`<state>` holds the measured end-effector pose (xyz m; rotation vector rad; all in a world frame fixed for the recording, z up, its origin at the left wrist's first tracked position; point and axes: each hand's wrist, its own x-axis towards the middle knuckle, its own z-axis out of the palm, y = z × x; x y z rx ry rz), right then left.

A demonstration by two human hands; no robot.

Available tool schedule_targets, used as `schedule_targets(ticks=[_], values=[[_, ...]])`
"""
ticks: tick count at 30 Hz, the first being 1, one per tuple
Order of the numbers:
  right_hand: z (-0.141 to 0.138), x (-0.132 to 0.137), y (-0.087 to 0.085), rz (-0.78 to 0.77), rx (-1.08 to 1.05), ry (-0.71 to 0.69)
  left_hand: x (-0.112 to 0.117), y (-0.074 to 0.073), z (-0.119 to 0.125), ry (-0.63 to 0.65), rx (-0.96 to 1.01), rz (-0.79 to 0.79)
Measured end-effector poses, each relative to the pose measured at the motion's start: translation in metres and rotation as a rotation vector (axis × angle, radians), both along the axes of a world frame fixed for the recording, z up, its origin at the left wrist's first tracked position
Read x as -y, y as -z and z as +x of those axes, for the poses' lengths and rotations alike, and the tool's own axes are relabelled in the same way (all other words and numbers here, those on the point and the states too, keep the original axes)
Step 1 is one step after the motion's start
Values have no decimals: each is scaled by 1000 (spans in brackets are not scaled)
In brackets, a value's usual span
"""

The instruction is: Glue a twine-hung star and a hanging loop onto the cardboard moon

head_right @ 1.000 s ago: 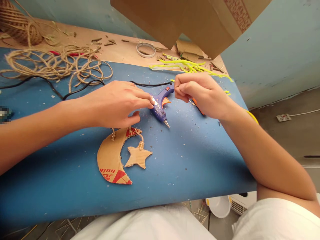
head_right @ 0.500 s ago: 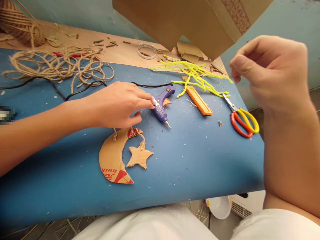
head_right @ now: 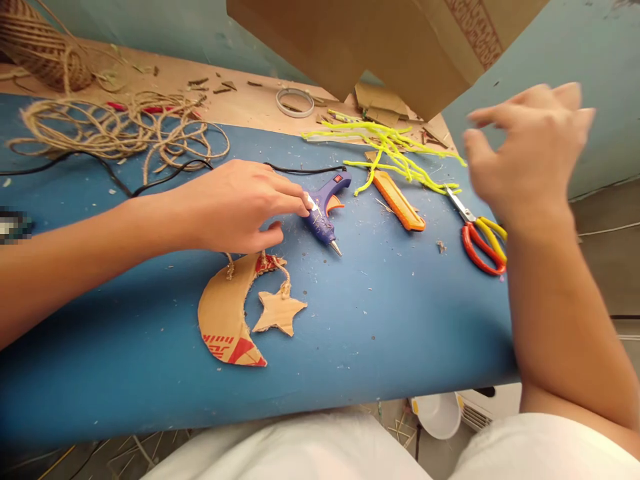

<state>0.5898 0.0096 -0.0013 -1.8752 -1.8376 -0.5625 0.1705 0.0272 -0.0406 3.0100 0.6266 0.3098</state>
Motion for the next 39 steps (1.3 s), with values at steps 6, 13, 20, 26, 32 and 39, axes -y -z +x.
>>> schedule_targets(ticks=[6,13,20,26,32,39], values=[[-118,48,20,-348,-144,-775,1,-1,1,-10,7,-1],[-136,54,30,-455,-10,-809,-1,-1,0,20,-5,26],[-139,63,23,-459,13,-757,-2,0,-1,37,-35,-10],[-139,63,23,-517,22,-769,-2,-1,1,26,-38,-2],[-133,65,24,-482,55,-789,-3,0,1,22,-37,8],[-130,64,22,-438,101,-841,-2,0,1,13,-48,-1]])
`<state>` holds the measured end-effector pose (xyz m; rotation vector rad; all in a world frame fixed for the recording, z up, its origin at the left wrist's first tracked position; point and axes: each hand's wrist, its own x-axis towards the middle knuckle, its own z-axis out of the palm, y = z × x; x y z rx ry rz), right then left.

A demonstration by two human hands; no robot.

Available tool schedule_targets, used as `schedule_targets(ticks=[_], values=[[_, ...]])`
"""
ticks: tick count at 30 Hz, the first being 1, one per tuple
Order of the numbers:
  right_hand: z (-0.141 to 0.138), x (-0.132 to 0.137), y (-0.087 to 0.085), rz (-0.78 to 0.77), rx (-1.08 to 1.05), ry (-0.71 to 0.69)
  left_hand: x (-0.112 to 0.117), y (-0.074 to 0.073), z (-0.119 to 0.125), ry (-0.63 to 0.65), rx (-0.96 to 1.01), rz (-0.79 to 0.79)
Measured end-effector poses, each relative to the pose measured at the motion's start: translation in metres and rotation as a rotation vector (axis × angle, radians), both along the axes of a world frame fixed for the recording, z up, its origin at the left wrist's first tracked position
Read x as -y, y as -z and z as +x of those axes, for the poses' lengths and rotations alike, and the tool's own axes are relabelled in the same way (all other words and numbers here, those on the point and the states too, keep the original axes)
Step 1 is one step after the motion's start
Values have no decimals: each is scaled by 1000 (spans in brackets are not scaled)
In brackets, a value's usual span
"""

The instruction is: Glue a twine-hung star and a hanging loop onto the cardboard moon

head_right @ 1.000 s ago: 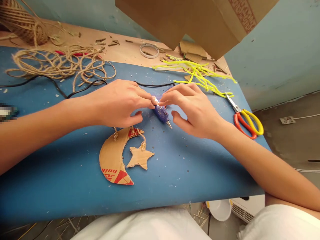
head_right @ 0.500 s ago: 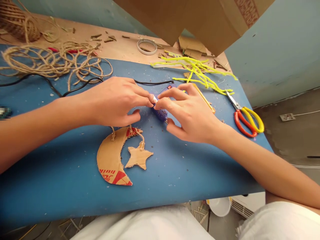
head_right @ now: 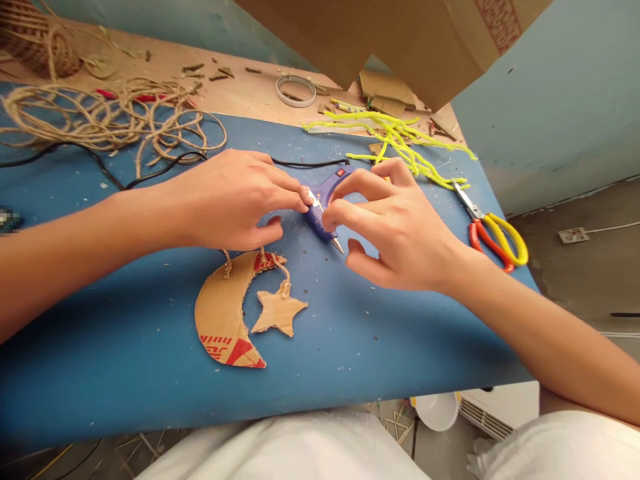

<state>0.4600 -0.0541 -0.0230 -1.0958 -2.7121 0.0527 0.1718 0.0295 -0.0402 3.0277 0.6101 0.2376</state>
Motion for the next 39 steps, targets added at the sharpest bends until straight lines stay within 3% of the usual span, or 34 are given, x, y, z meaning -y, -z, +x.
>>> schedule_targets(ticks=[3,9,25,28,32,36,39], values=[[-1,-1,2,-16,10,-9,0,0,0,-8,12,-1],[3,-4,6,106,30,-92,-1,1,0,4,22,4],[7,-12,-9,147,-5,-229,-1,3,-1,26,34,23],[11,-10,-16,201,-106,-127,-2,4,-1,15,34,15],[26,-15,-22,254,-399,62,-2,4,0,21,25,22],[46,-32,-23,315,-619,161,0,0,0,13,-11,41],[61,-49,-19,353,-653,194,1,-2,0,19,-21,42]])
